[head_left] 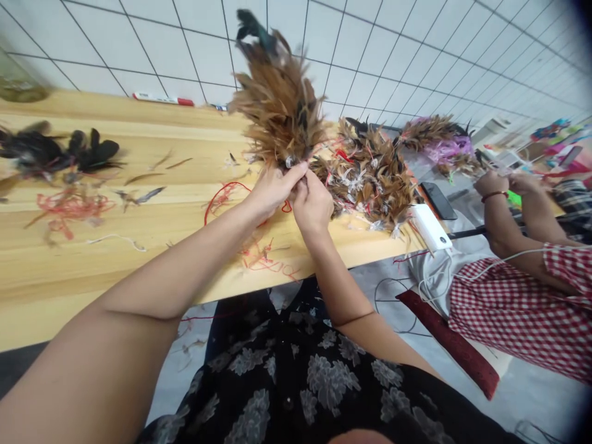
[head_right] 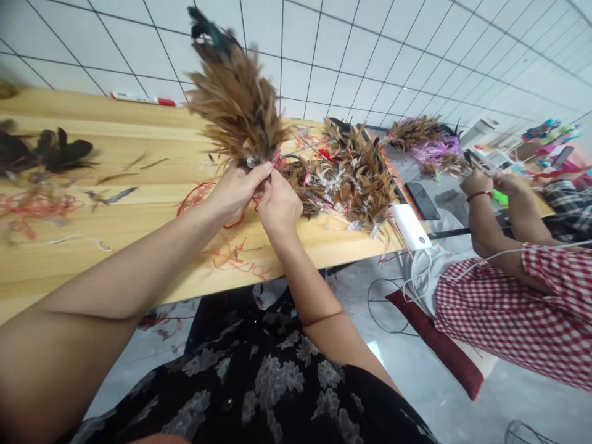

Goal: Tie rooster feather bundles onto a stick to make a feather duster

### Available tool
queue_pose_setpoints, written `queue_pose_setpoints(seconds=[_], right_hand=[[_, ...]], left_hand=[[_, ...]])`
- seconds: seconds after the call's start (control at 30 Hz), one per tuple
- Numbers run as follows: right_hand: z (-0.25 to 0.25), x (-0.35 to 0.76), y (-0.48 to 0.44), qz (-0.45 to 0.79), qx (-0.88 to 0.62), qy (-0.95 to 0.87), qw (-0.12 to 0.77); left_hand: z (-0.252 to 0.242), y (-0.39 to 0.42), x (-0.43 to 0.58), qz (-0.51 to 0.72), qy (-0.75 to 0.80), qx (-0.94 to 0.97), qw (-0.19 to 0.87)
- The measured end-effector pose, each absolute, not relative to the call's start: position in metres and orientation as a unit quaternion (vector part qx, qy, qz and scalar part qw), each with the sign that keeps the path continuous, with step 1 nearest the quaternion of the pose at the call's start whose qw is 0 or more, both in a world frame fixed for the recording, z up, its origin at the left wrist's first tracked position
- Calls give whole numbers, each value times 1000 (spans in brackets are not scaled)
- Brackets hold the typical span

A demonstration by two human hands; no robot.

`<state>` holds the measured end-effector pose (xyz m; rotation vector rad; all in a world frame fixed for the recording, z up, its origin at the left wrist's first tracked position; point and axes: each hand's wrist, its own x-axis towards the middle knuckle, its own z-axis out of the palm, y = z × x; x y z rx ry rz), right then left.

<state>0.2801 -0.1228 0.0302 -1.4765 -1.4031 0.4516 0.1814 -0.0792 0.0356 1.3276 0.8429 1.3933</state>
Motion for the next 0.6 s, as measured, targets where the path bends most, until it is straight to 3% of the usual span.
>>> queue_pose_setpoints(seconds=[0.13,0.3,0.47,0.6], right_hand=[[36,298,-119,412,-496,-553,527],[50,322,-120,638,-393,-446,490],[47,325,-121,682,-371,-421,470],[34,318,-117,601,-390,-477,510]], left_hand=[[35,-72,174,544,299,547,561],[39,-74,169,502,254,555,613],[38,-82,173,470,230,568,636],[35,-88,184,524,274,460,663]])
